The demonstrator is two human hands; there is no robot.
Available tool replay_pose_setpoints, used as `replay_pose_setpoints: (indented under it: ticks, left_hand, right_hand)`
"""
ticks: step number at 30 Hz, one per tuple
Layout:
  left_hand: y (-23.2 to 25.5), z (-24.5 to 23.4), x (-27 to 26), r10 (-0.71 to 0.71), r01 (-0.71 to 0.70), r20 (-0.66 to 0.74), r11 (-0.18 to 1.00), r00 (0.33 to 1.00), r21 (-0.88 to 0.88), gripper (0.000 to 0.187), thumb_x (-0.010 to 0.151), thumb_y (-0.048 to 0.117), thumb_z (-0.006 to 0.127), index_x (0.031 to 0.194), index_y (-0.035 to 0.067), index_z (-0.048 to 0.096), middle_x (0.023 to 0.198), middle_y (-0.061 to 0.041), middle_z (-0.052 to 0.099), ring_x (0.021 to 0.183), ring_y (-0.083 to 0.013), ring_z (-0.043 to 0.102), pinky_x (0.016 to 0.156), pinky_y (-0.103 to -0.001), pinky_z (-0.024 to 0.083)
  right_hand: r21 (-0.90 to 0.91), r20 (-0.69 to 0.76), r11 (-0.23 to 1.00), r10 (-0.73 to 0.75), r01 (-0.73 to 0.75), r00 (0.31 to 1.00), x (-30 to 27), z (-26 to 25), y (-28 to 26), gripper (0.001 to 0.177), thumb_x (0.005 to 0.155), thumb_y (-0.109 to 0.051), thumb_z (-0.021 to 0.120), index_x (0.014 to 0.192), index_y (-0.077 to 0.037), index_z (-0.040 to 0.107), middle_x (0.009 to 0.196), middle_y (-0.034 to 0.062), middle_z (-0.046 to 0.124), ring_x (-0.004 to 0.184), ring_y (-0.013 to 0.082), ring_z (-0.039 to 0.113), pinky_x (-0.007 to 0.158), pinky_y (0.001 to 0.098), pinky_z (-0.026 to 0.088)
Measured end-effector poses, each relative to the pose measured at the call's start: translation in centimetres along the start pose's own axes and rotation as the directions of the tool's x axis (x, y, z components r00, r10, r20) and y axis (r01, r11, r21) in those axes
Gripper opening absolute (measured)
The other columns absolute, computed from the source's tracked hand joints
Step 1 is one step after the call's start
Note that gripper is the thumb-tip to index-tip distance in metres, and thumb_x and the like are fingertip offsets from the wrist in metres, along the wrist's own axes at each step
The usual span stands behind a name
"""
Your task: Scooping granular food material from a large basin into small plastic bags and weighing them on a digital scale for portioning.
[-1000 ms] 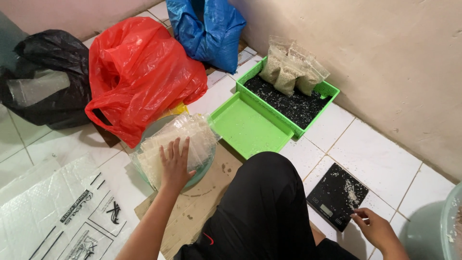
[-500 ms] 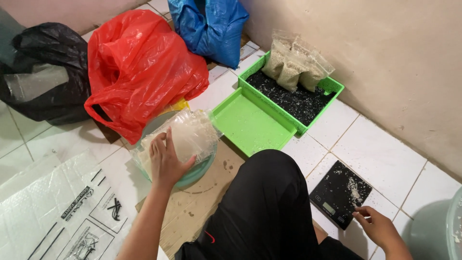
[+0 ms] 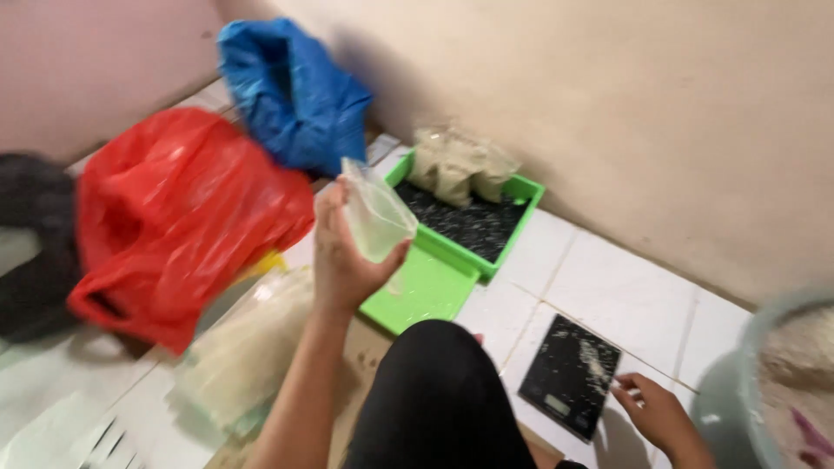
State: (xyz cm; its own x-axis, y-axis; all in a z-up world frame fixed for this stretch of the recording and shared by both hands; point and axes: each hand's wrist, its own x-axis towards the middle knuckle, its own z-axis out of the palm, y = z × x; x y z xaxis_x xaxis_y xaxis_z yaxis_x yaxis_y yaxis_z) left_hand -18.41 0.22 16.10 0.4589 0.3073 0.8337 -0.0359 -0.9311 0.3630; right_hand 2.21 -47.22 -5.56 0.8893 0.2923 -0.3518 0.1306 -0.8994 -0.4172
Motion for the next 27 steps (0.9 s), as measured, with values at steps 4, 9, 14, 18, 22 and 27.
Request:
replay_pose_setpoints:
  ticks: [4, 9, 14, 18, 22, 27]
  left_hand:
    - [7.4, 9.6, 3.5, 0.075, -0.043, 0.116, 0.966, 0.990, -0.256, 0.102, 0.077, 0.055, 0.075, 0.146, -0.006, 0.030, 0.144, -0.025, 0.043, 0.137, -0.0413, 0.041, 0.118, -0.048, 0.030]
    - [15.8, 20.8, 3.3, 0.261, 0.054, 0.379, 0.759, 0.888, -0.649, 0.102, 0.075, 0.043, 0.079, 0.148, -0.003, 0.024, 0.137, -0.021, 0.042, 0.131, -0.0357, 0.042, 0.112, -0.044, 0.036]
    - [19.5, 26.5, -2.9, 0.435, 0.128, 0.544, 0.685, 0.717, -0.717, 0.113, 0.067, 0.031, 0.082, 0.150, -0.004, 0.015, 0.142, -0.026, 0.039, 0.133, -0.0404, 0.043, 0.110, -0.045, 0.037]
    - [20.2, 27.6, -5.2, 0.524, 0.101, 0.613, 0.706, 0.591, -0.701, 0.109, 0.066, 0.032, 0.082, 0.151, 0.003, 0.020, 0.138, -0.020, 0.041, 0.126, -0.0365, 0.046, 0.103, -0.045, 0.042]
    - [19.7, 29.0, -6.0, 0.502, 0.064, 0.603, 0.733, 0.620, -0.677, 0.097, 0.073, 0.035, 0.079, 0.148, 0.003, 0.028, 0.133, -0.019, 0.044, 0.117, -0.0343, 0.049, 0.099, -0.046, 0.044]
    - [19.2, 29.2, -7.5, 0.539, -0.075, 0.582, 0.769, 0.608, -0.634, 0.105, 0.067, 0.034, 0.080, 0.151, 0.004, 0.025, 0.136, -0.017, 0.043, 0.127, -0.0316, 0.046, 0.113, -0.054, 0.031]
  right_hand:
    - [0.194, -0.224, 0.980, 0.004, 0.041, 0.975, -1.3, -2.3, -0.5, 0.039, 0.086, -0.034, 0.065, 0.122, -0.019, 0.067, 0.111, -0.0016, 0.076, 0.086, 0.0164, 0.073, 0.083, 0.0303, 0.054]
    - [0.553, -0.537, 0.783, 0.073, 0.285, 0.841, -5.9, -7.5, -5.3, 0.032, 0.089, -0.022, 0.064, 0.119, -0.009, 0.067, 0.101, 0.0016, 0.072, 0.093, 0.0117, 0.068, 0.088, 0.0283, 0.054]
    - [0.297, -0.799, 0.802, -0.088, 0.519, 0.595, -8.4, -9.5, -6.7, 0.021, 0.092, -0.019, 0.059, 0.105, -0.006, 0.068, 0.101, 0.0090, 0.071, 0.094, 0.0182, 0.069, 0.085, 0.0288, 0.054]
    - [0.070, -0.801, 0.855, -0.259, 0.514, 0.540, -8.1, -10.8, -9.8, 0.024, 0.091, -0.018, 0.061, 0.108, -0.003, 0.066, 0.116, 0.0125, 0.061, 0.110, 0.0255, 0.062, 0.097, 0.0371, 0.051]
    - [0.018, -0.762, 0.898, -0.272, 0.439, 0.588, -6.4, -9.7, -10.0, 0.022, 0.088, -0.019, 0.066, 0.102, -0.003, 0.066, 0.115, 0.0133, 0.060, 0.109, 0.0279, 0.061, 0.090, 0.0388, 0.052]
    - [0.159, -0.793, 0.912, -0.110, 0.377, 0.599, -6.2, -8.6, -10.2, 0.008, 0.086, -0.010, 0.069, 0.091, -0.005, 0.066, 0.105, 0.0088, 0.065, 0.095, 0.0199, 0.067, 0.065, 0.0277, 0.055]
